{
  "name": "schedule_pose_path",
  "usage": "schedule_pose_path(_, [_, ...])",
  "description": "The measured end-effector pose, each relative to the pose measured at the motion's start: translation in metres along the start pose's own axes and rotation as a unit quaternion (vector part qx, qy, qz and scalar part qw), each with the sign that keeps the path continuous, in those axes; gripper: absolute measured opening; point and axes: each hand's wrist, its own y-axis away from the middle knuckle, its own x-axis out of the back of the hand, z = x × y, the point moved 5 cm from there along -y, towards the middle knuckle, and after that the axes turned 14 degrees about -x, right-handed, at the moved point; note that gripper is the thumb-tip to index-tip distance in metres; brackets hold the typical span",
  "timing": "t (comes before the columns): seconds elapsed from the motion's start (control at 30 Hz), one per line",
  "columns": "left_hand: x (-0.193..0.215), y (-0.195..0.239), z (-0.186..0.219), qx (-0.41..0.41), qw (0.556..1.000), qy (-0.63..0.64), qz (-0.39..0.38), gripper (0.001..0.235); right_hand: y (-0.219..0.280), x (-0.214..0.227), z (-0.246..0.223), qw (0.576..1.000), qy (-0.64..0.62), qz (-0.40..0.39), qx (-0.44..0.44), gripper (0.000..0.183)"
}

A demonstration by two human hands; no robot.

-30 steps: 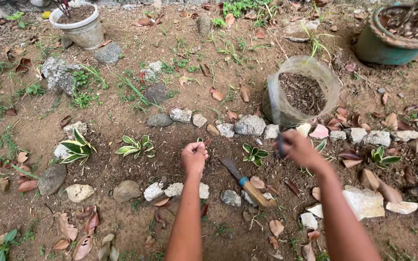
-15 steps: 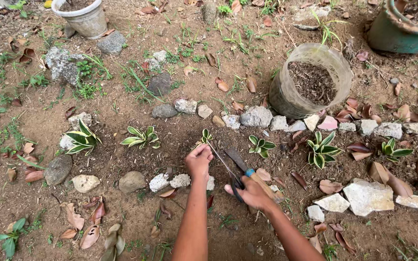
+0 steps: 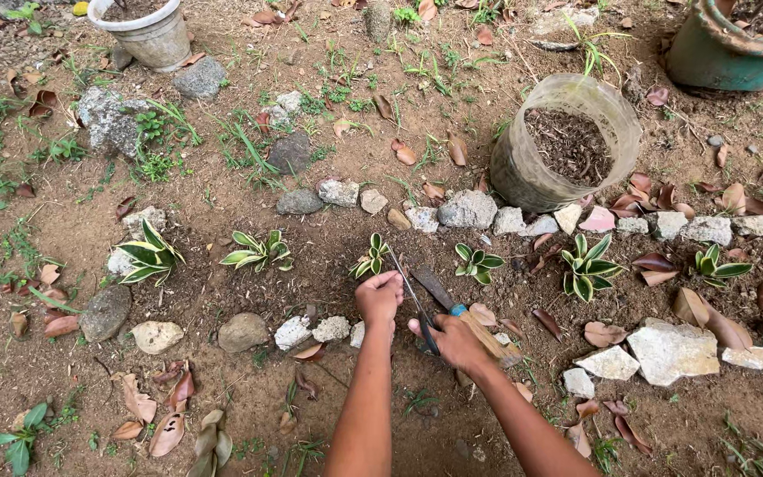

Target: The person uses a small hand hoe to loosen the soil around several small plants in a garden bed. They then use scissors to trim the leaves of the plants and add soil from a nearby container to the base of the plants.

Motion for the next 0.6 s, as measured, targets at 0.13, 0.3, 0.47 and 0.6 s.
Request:
schedule_pose_path(0.13, [0.004,0.008,0.018,-0.005,0.999,-0.043,0.034,0.02,-0.008,-0.004,0.004,0.999,0.036,0.0,0.003,0.07])
schedule_pose_path(0.3, [0.004,0.002,0.025,-0.01,0.999,-0.004,0.045,0.022,-0.004,-0.008,0.008,0.998,0.007,-0.048,-0.046,0.069])
schedule_pose_path(0.47, [-0.004,0.003,0.016,0.003,1.0,-0.02,0.018,0.021,-0.005,-0.002,0.003,0.999,-0.013,-0.031,-0.02,0.07])
schedule_pose_path(0.6, [-0.005,-0.003,0.001,0.0,1.0,0.009,0.015,0.02,-0.006,0.003,0.001,1.0,0.015,-0.005,-0.011,0.068])
